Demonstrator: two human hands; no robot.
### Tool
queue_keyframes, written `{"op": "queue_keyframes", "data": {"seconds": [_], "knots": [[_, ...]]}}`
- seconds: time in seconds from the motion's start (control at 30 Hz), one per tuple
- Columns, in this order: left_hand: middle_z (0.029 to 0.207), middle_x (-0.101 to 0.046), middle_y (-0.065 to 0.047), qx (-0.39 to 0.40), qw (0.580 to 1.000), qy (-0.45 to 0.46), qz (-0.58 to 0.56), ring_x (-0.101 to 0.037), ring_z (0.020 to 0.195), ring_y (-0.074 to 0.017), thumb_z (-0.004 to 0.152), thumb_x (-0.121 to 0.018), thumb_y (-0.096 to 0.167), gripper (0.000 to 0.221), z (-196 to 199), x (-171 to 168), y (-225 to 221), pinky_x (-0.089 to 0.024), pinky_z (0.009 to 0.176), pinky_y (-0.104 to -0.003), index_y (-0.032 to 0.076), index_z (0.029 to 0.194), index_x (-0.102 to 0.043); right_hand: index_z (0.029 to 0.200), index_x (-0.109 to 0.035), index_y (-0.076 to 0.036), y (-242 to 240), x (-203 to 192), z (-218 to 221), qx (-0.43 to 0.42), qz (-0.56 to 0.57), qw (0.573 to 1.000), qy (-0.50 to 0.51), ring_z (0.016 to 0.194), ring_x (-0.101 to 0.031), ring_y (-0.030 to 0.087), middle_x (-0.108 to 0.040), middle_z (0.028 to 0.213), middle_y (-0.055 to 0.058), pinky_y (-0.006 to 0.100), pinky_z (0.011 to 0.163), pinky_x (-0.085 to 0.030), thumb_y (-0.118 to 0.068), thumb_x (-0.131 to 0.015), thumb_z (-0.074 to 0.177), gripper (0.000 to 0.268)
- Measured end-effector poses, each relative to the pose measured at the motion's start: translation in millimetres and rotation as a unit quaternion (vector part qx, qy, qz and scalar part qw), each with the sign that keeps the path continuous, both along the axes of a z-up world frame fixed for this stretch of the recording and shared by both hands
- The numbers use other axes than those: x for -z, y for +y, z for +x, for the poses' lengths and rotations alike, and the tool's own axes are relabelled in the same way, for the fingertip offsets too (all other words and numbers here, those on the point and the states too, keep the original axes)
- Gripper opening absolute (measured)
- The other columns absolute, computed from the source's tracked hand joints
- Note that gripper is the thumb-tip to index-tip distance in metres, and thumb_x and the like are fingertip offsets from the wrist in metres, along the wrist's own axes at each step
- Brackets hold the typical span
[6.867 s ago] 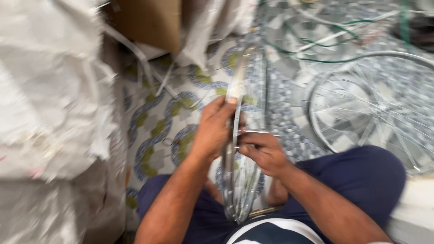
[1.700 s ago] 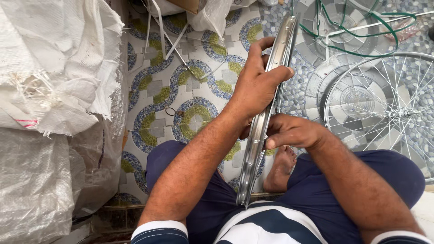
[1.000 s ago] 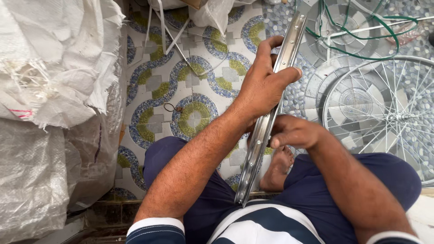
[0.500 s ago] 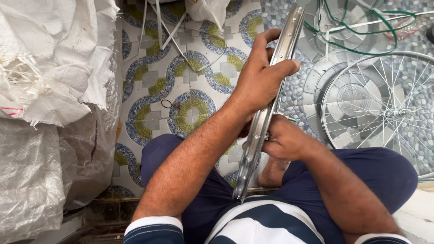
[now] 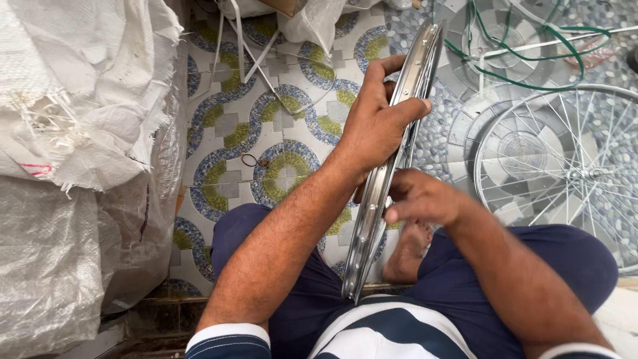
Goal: The person threads spokes through a bicycle rim and secures them by hand, handling individual spokes and the rim one by one.
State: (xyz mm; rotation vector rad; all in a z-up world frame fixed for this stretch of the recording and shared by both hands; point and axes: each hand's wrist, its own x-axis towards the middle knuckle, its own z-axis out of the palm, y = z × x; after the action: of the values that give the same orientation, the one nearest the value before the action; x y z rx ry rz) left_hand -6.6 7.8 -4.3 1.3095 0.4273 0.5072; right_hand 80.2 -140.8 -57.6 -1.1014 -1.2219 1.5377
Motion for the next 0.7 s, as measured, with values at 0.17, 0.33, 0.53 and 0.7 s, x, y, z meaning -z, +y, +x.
{"op": "queue_keyframes", "data": {"seconds": [0.17, 0.33, 0.53, 0.7], "knots": [[0.112, -0.062, -0.017, -0.012, 1.000, 0.004, -0.005, -0.064, 0.094, -0.0188, 0.082, -0.071, 0.018, 0.075, 5, 2, -5, -0.056, 0.080, -0.034, 0.000, 0.147, -0.037, 0.106, -0.066, -0.005, -17, 0, -71, 0.347, 0.244, 0.814, -0.396, 0.085, -0.072, 0.032, -0.073, 0.093, 0.016, 0.039, 0.077, -0.057, -0.018, -0.085, 0.074, 0.040], [0.114, -0.061, -0.015, -0.002, 0.999, -0.016, -0.041, -0.065, 0.094, -0.0177, 0.081, -0.072, 0.016, 0.077, 5, 0, -6, -0.058, 0.079, -0.032, 0.000, 0.146, -0.033, 0.108, -0.060, -0.002, -34, 20, -69, 0.402, 0.290, 0.798, -0.343, 0.095, -0.076, 0.024, -0.075, 0.108, 0.016, 0.030, 0.080, -0.058, -0.012, -0.087, 0.083, 0.039], [0.114, -0.062, -0.019, 0.014, 0.999, -0.007, -0.045, -0.061, 0.101, -0.0209, 0.091, -0.068, 0.030, 0.071, 1, 4, -9, -0.054, 0.086, -0.036, 0.001, 0.147, -0.034, 0.119, -0.069, 0.005, -53, 47, -49, 0.319, 0.121, 0.933, 0.115, 0.108, -0.070, 0.023, -0.071, 0.120, 0.020, 0.035, 0.095, -0.057, -0.003, -0.075, 0.096, 0.025], [0.123, -0.058, -0.016, -0.010, 0.997, 0.079, -0.010, -0.058, 0.110, -0.0235, 0.096, -0.049, 0.057, 0.070, -19, -3, -16, -0.052, 0.090, -0.039, 0.002, 0.139, -0.043, 0.116, -0.066, 0.003, -58, 19, -49, 0.429, 0.278, 0.859, -0.010, 0.121, -0.067, 0.023, -0.066, 0.131, 0.018, 0.035, 0.100, -0.059, 0.002, -0.076, 0.092, 0.026]]}}
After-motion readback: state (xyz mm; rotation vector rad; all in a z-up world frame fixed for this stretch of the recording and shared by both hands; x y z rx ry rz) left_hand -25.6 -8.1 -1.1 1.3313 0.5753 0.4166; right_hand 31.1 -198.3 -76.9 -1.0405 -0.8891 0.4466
